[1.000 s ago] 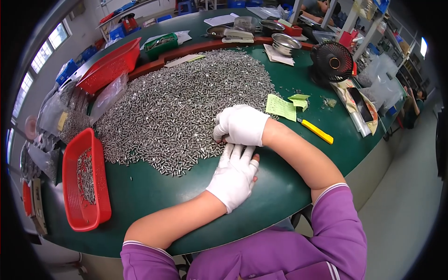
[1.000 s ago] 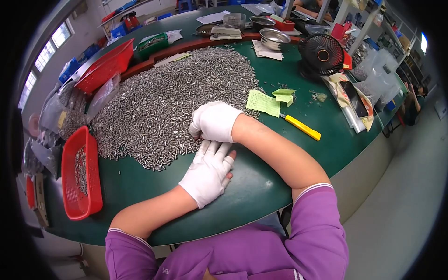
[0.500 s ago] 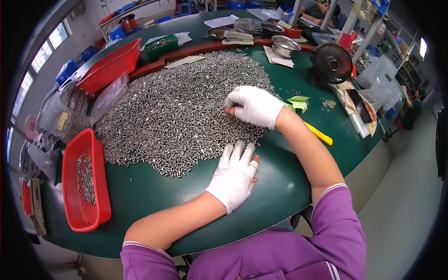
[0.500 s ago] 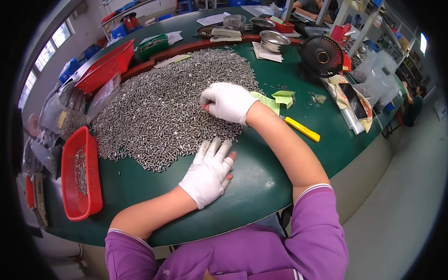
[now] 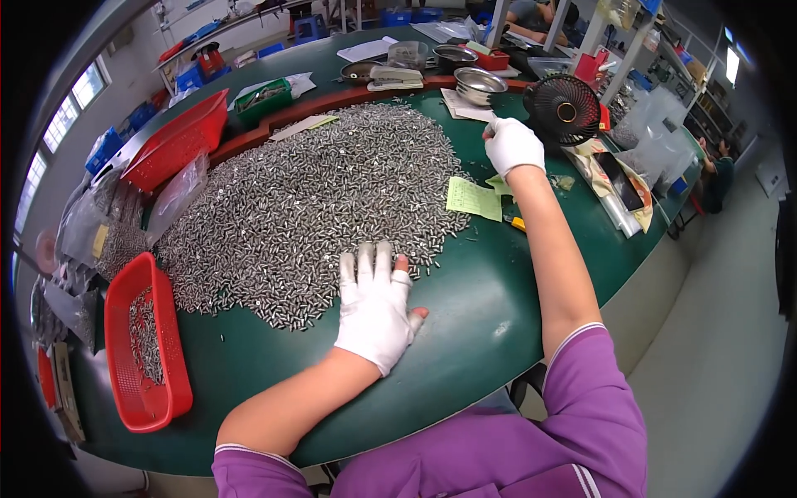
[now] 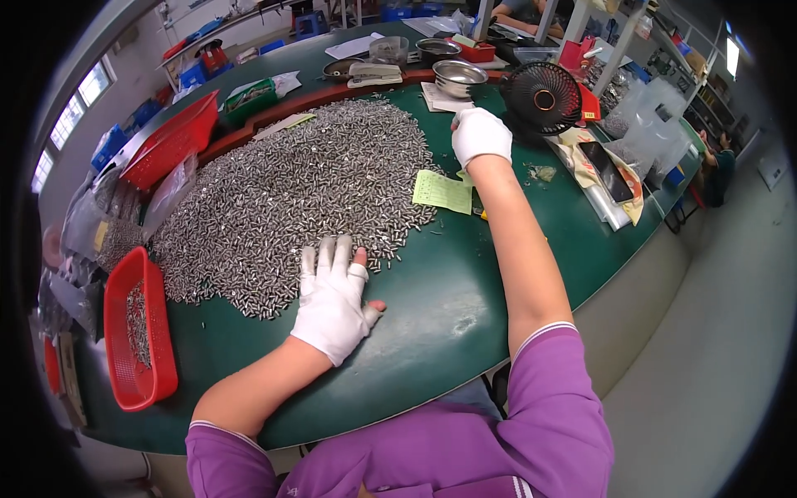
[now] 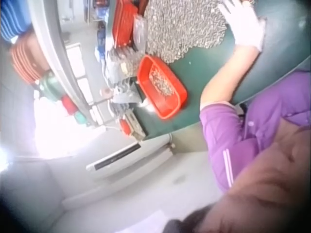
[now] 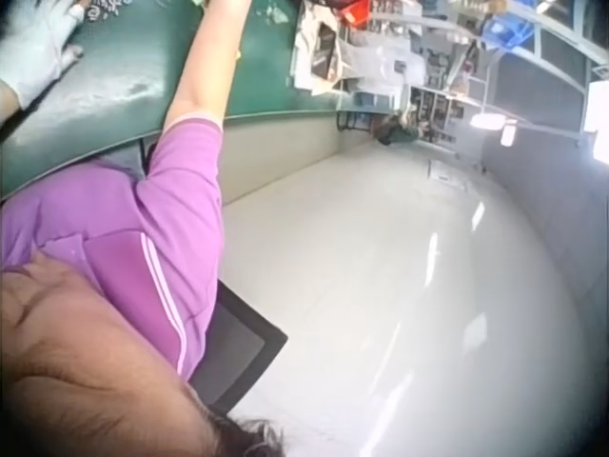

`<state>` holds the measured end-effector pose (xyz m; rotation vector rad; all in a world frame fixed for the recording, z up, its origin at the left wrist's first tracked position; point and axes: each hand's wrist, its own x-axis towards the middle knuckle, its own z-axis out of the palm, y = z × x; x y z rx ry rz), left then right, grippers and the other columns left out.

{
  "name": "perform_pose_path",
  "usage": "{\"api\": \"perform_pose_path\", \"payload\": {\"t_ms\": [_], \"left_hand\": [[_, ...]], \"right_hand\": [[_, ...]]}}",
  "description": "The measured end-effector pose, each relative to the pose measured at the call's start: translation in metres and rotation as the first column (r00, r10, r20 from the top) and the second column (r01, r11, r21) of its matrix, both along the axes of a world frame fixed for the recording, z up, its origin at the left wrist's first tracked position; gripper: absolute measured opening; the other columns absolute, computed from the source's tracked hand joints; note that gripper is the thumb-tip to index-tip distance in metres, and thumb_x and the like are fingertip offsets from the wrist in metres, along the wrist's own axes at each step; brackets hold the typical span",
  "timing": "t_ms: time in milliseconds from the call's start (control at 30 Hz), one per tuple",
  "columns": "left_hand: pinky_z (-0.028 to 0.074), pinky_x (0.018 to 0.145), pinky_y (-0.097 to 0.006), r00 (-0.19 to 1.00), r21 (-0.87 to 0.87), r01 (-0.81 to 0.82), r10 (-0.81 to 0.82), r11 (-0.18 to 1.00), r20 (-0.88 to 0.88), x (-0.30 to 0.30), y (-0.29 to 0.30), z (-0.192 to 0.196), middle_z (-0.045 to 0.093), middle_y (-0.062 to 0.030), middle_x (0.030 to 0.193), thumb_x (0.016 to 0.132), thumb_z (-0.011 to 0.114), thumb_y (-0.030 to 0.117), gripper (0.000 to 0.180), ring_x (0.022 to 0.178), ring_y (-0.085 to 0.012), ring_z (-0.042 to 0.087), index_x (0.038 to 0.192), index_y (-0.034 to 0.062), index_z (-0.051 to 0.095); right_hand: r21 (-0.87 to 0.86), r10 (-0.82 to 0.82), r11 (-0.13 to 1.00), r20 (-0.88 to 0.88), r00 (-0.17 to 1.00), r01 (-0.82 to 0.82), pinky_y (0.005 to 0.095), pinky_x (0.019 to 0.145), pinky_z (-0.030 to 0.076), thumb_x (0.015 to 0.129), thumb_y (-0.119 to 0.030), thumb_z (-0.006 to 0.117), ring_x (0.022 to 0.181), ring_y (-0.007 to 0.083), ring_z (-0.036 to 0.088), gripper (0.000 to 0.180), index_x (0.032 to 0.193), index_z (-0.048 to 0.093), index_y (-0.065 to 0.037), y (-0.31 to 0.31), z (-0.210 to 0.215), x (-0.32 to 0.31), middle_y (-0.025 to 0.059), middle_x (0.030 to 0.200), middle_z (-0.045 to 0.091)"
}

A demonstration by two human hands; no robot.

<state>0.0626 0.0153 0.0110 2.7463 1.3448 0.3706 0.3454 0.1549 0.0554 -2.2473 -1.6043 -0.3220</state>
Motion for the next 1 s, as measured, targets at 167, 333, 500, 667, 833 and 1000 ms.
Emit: {"api": "perform_pose_path", "payload": {"t_ms": [167,333,500,667,833,1000], "left_hand": [[0.013,0.115,-0.055,0.982,0.033,-0.174,0.175,0.984,-0.070,-0.011,0.025,-0.006,0.035,-0.0255,0.142,0.075,0.070,0.050,0.089,0.135,-0.0411,0.028,0.136,-0.0079,0.041],[0.014,0.118,-0.050,0.983,-0.061,-0.139,0.130,0.988,-0.128,-0.014,0.026,-0.001,0.032,-0.0276,0.147,0.078,0.067,0.050,0.086,0.139,-0.0415,0.025,0.136,-0.0088,0.042],[0.016,0.117,-0.050,0.980,-0.067,-0.135,0.123,0.989,-0.159,-0.010,0.019,0.000,0.033,-0.0274,0.146,0.082,0.065,0.044,0.078,0.137,-0.0421,0.029,0.136,-0.0077,0.043],[0.017,0.116,-0.050,0.961,-0.008,-0.166,0.160,0.986,-0.228,-0.008,0.011,0.000,0.037,-0.0259,0.144,0.083,0.064,0.043,0.076,0.136,-0.0406,0.032,0.137,-0.0062,0.043],[0.022,0.113,-0.049,0.897,0.021,-0.219,0.210,0.975,-0.390,-0.012,0.005,0.018,0.041,-0.0169,0.144,0.083,0.063,0.052,0.077,0.134,-0.0348,0.036,0.137,0.0003,0.048],[0.022,0.114,-0.046,0.865,0.018,-0.310,0.290,0.951,-0.409,-0.017,0.021,0.028,0.036,-0.0191,0.147,0.071,0.069,0.063,0.099,0.137,-0.0360,0.032,0.140,-0.0018,0.041]], "right_hand": [[-0.041,0.211,0.975,-0.143,0.967,-0.219,0.0391,0.084,0.053,0.082,-0.021,0.060,0.094,0.0312,0.067,0.018,0.094,0.074,-0.017,-0.009,0.010,-0.021,0.0135,0.099,0.070],[-0.104,0.651,0.710,-0.280,0.706,-0.696,0.0392,0.087,0.052,0.082,-0.022,0.062,0.097,0.0309,0.066,0.023,0.101,0.074,-0.015,-0.017,-0.007,-0.086,0.0139,0.101,0.069],[-0.103,0.793,0.594,-0.088,0.602,-0.798,0.0407,0.087,0.051,0.083,-0.014,0.062,0.097,0.0322,0.064,0.029,0.110,0.069,-0.011,-0.037,-0.033,-0.132,0.0119,0.106,0.067],[-0.142,0.849,0.427,-0.278,0.450,-0.893,0.0367,0.088,0.051,0.079,-0.006,0.065,0.099,0.0299,0.064,0.026,0.103,0.073,-0.008,-0.036,-0.030,-0.130,0.0105,0.107,0.068],[-0.291,0.813,0.279,-0.436,0.386,-0.915,0.0362,0.087,0.051,0.077,-0.002,0.063,0.098,0.0291,0.065,0.030,0.104,0.073,-0.009,-0.041,-0.014,-0.128,0.0101,0.106,0.069],[-0.081,0.822,0.542,-0.159,0.547,-0.837,0.0388,0.090,0.050,0.082,-0.011,0.062,0.102,0.0314,0.063,0.030,0.111,0.069,-0.010,-0.036,-0.018,-0.126,0.0109,0.113,0.066]]}}
